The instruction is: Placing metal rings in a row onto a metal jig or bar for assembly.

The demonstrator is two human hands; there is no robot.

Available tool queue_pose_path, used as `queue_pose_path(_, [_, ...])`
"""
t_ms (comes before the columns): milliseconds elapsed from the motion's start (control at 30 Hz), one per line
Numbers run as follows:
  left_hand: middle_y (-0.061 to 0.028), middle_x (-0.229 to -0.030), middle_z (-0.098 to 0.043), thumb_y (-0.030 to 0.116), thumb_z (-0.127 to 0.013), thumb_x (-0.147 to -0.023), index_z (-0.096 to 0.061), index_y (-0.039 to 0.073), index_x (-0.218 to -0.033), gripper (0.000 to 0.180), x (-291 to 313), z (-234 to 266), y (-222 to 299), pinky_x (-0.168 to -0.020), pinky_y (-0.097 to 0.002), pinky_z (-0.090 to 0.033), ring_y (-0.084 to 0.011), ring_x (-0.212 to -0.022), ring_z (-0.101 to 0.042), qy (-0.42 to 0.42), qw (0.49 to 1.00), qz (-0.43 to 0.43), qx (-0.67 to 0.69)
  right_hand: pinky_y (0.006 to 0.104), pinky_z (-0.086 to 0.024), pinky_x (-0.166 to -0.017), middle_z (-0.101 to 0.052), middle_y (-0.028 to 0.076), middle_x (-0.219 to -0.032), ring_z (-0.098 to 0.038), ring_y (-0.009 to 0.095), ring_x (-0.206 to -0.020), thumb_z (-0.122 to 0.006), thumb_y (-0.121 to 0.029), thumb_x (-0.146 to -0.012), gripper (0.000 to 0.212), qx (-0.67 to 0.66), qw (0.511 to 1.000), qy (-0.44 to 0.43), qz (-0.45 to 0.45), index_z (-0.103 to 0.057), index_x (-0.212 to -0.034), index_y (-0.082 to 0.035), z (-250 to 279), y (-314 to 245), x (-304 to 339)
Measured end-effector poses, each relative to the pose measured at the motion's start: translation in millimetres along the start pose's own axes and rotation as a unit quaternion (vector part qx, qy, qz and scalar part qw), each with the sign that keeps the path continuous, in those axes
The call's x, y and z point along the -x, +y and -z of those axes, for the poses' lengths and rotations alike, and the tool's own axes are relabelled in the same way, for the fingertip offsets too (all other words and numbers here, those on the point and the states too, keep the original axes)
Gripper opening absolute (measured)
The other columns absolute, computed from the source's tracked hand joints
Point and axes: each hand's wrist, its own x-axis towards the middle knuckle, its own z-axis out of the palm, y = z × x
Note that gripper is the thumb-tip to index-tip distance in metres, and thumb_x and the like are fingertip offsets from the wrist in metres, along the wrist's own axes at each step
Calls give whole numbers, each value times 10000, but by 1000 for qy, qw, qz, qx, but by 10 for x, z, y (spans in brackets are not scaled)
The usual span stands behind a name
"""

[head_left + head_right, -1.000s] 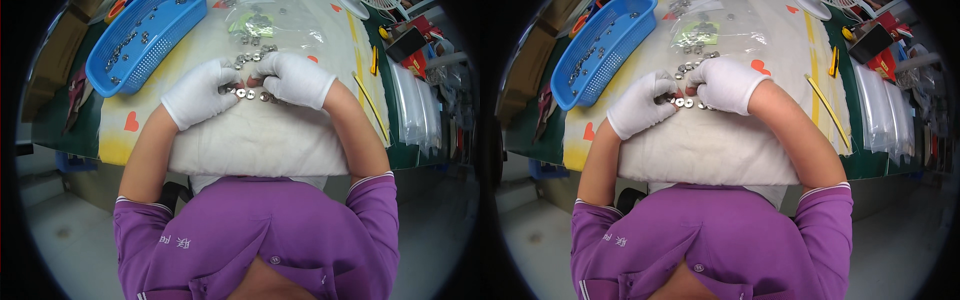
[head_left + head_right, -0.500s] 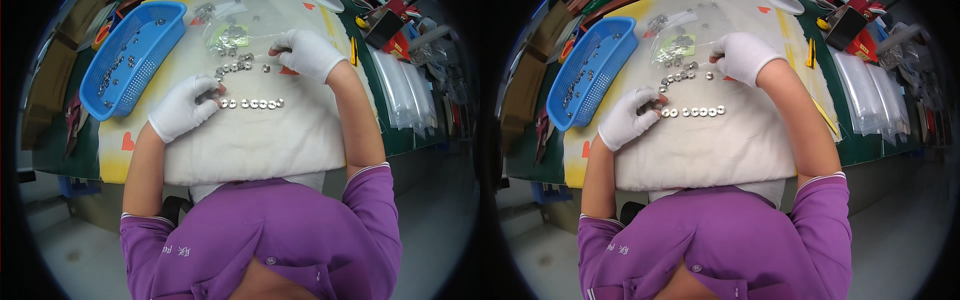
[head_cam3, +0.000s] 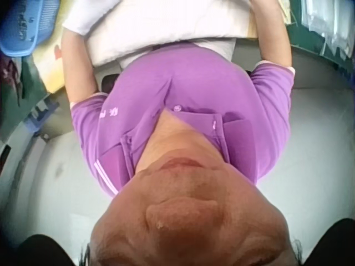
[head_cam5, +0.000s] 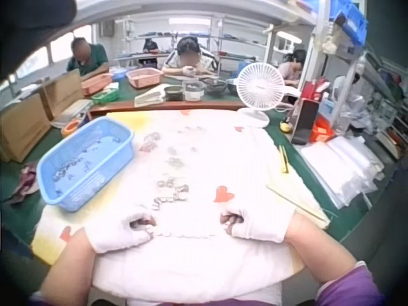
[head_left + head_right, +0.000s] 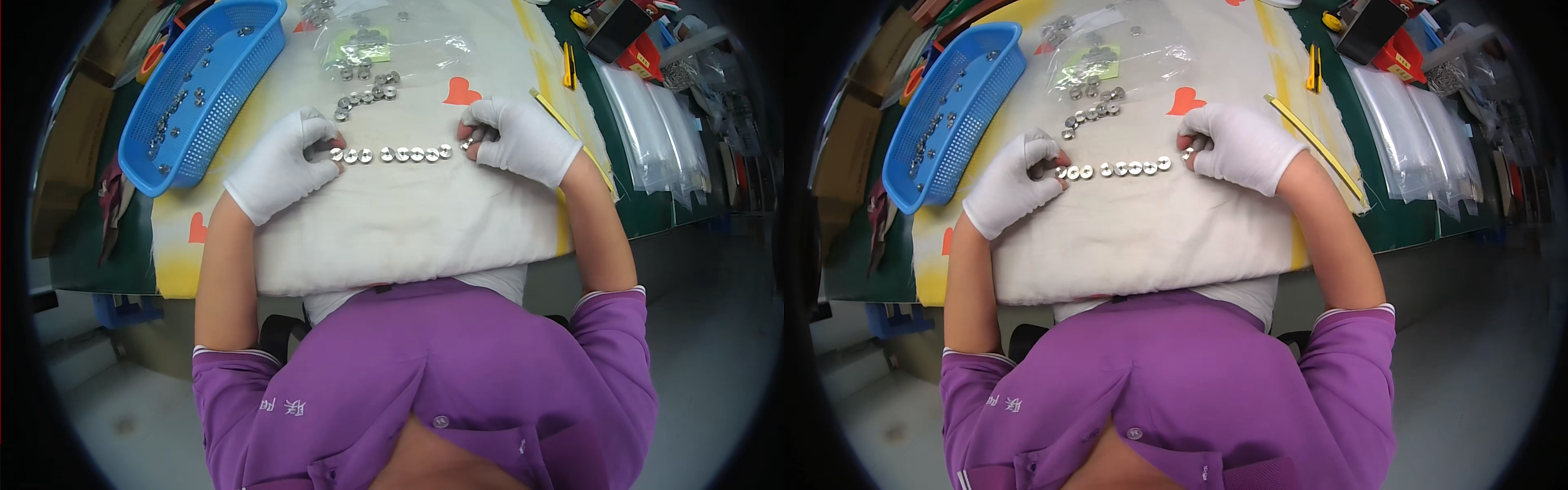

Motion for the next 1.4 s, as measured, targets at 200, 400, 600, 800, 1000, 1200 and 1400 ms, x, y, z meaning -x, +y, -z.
queue_pose_path(200, [-32,-881,-509,-4,-707,-712,-632,13,-906,209,-10,8,-58,-689,-243,-430,-118,-735,-480,13,999,0,34,274,-496,-711,-615,56,-805,-575,143,-741,-699,-45,-782,217,-30,1000,5,4,-643,-989,-10,-93,-40,61])
queue_pose_path(400, [-23,-866,-500,-9,-710,-703,-640,7,-913,222,-9,17,-27,-669,-234,-422,-101,-708,-468,8,1000,-28,1,316,-500,-736,-620,86,-878,-601,195,-789,-738,-76,-765,237,-49,995,44,81,-634,-971,-20,-213,28,56])
queue_pose_path(600, [-55,-892,-542,34,-736,-724,-663,10,-942,231,-8,41,-2,-747,-260,-467,-145,-795,-543,1,1000,11,-2,349,-503,-734,-601,131,-874,-605,263,-801,-763,-122,-771,251,23,991,71,114,-620,-949,-18,-265,1,35])
queue_pose_path(800, [-40,-883,-540,25,-681,-757,-645,-5,-948,196,-20,42,-49,-713,-244,-450,-113,-750,-518,6,1000,-11,-4,338,-513,-783,-610,131,-921,-622,252,-853,-766,-132,-769,270,15,994,49,98,-631,-974,-17,-174,3,106])
queue_pose_path(1000, [-145,-920,-644,121,-563,-902,-670,-8,-984,187,-35,5,-222,-817,-320,-479,-246,-867,-609,95,995,-19,31,354,-513,-831,-631,156,-988,-647,283,-941,-726,-154,-792,312,131,945,287,-88,-655,-1068,-26,352,725,544])
queue_pose_path(1200, [-18,-857,-615,101,-537,-955,-650,-24,-1018,181,-87,-3,-262,-697,-220,-464,-76,-737,-540,182,982,8,50,365,-510,-787,-649,134,-958,-661,265,-868,-708,-104,-808,233,98,948,236,-191,-657,-1014,-9,387,1282,996])
queue_pose_path(1400, [-24,-861,-616,173,-584,-925,-680,8,-1046,226,-108,62,-154,-756,-235,-457,-85,-793,-540,211,957,91,180,307,-492,-714,-636,86,-845,-617,174,-745,-576,-113,-934,153,345,862,370,-29,-614,-1038,-8,288,1344,960])
